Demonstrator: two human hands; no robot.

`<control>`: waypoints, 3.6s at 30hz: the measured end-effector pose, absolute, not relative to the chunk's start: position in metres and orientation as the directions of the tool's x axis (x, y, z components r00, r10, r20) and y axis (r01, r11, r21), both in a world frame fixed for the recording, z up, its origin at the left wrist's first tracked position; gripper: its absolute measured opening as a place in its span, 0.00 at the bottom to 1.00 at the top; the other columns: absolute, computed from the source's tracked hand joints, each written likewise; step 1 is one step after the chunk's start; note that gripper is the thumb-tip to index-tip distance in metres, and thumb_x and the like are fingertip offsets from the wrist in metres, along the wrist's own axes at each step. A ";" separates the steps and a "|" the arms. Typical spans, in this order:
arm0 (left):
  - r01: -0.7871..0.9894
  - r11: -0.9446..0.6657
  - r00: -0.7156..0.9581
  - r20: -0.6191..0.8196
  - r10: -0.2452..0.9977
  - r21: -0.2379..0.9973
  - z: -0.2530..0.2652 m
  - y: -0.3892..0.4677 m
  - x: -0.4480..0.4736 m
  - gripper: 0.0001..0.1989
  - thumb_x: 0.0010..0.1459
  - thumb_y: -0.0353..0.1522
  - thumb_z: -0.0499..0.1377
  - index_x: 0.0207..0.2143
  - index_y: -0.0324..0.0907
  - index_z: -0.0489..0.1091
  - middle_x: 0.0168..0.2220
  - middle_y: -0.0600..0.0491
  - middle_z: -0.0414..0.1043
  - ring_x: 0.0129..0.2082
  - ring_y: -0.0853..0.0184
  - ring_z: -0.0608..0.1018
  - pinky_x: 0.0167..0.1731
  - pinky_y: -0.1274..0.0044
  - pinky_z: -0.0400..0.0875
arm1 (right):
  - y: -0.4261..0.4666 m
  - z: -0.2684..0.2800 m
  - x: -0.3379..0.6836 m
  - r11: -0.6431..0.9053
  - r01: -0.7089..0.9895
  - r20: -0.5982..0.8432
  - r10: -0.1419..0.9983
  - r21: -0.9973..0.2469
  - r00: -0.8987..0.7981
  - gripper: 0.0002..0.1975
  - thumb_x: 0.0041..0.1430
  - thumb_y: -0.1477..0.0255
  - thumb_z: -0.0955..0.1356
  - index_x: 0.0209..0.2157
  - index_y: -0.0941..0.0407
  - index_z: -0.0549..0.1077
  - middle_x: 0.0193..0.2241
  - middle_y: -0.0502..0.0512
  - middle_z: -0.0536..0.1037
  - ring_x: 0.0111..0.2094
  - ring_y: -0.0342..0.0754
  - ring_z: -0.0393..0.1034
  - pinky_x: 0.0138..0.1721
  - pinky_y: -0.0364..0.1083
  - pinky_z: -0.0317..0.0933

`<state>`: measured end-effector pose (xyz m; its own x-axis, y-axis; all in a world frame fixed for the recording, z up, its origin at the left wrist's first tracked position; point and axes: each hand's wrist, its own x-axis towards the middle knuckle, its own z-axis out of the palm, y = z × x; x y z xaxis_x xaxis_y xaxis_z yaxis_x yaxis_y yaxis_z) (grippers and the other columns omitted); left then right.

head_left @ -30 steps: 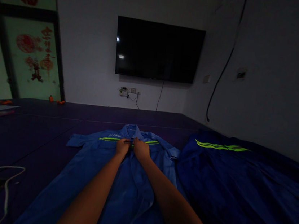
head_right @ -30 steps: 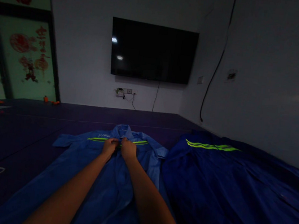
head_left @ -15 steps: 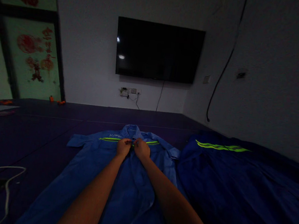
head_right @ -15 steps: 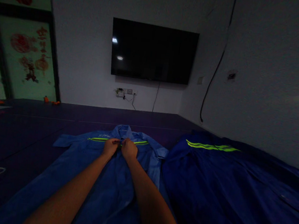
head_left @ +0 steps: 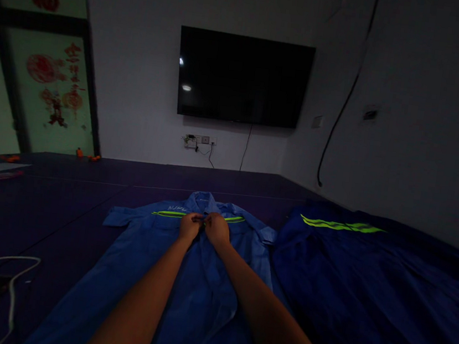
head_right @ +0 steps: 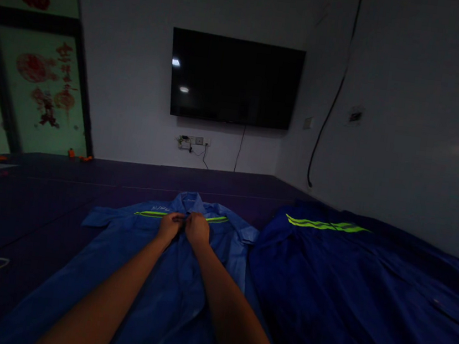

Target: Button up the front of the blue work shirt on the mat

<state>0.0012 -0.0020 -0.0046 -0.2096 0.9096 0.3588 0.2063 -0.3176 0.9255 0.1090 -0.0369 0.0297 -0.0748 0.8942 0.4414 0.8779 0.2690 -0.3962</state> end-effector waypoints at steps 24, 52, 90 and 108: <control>0.144 -0.293 -0.261 0.322 0.910 0.945 0.000 -0.007 0.002 0.14 0.38 0.20 0.55 0.29 0.38 0.74 0.26 0.53 0.75 0.26 0.69 0.76 0.27 0.81 0.68 | -0.024 0.017 0.113 0.345 0.772 0.505 0.862 -0.534 -0.036 0.09 0.55 0.78 0.62 0.32 0.57 0.73 0.32 0.52 0.76 0.33 0.43 0.70 0.34 0.39 0.59; 0.205 -0.313 -0.255 0.359 0.898 0.928 -0.004 -0.001 0.002 0.14 0.41 0.22 0.55 0.33 0.38 0.71 0.25 0.54 0.73 0.25 0.71 0.74 0.26 0.82 0.67 | -0.046 0.037 0.109 0.258 0.952 0.408 0.896 -0.163 -0.173 0.13 0.62 0.74 0.57 0.43 0.55 0.70 0.43 0.57 0.72 0.41 0.46 0.69 0.38 0.41 0.59; 0.306 -0.307 -0.226 0.382 0.896 0.901 -0.008 0.003 0.002 0.13 0.42 0.21 0.54 0.32 0.39 0.72 0.28 0.52 0.75 0.29 0.68 0.76 0.32 0.79 0.68 | -0.041 0.032 0.109 0.260 0.941 0.402 0.902 -0.216 -0.157 0.13 0.59 0.77 0.58 0.41 0.55 0.71 0.43 0.58 0.73 0.41 0.47 0.69 0.38 0.41 0.59; 0.355 -0.295 -0.181 0.374 0.909 0.887 -0.002 -0.003 0.002 0.16 0.41 0.17 0.55 0.33 0.37 0.72 0.28 0.52 0.75 0.28 0.70 0.76 0.29 0.81 0.68 | -0.032 0.024 0.115 0.237 0.829 0.425 0.905 -0.507 0.001 0.08 0.53 0.75 0.64 0.33 0.53 0.75 0.35 0.51 0.77 0.37 0.44 0.71 0.35 0.39 0.59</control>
<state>0.0023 -0.0026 -0.0024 -0.1806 0.9095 0.3745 0.3548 -0.2949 0.8872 0.1146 -0.0323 0.0244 0.0006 0.9053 0.4248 0.8289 0.2372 -0.5067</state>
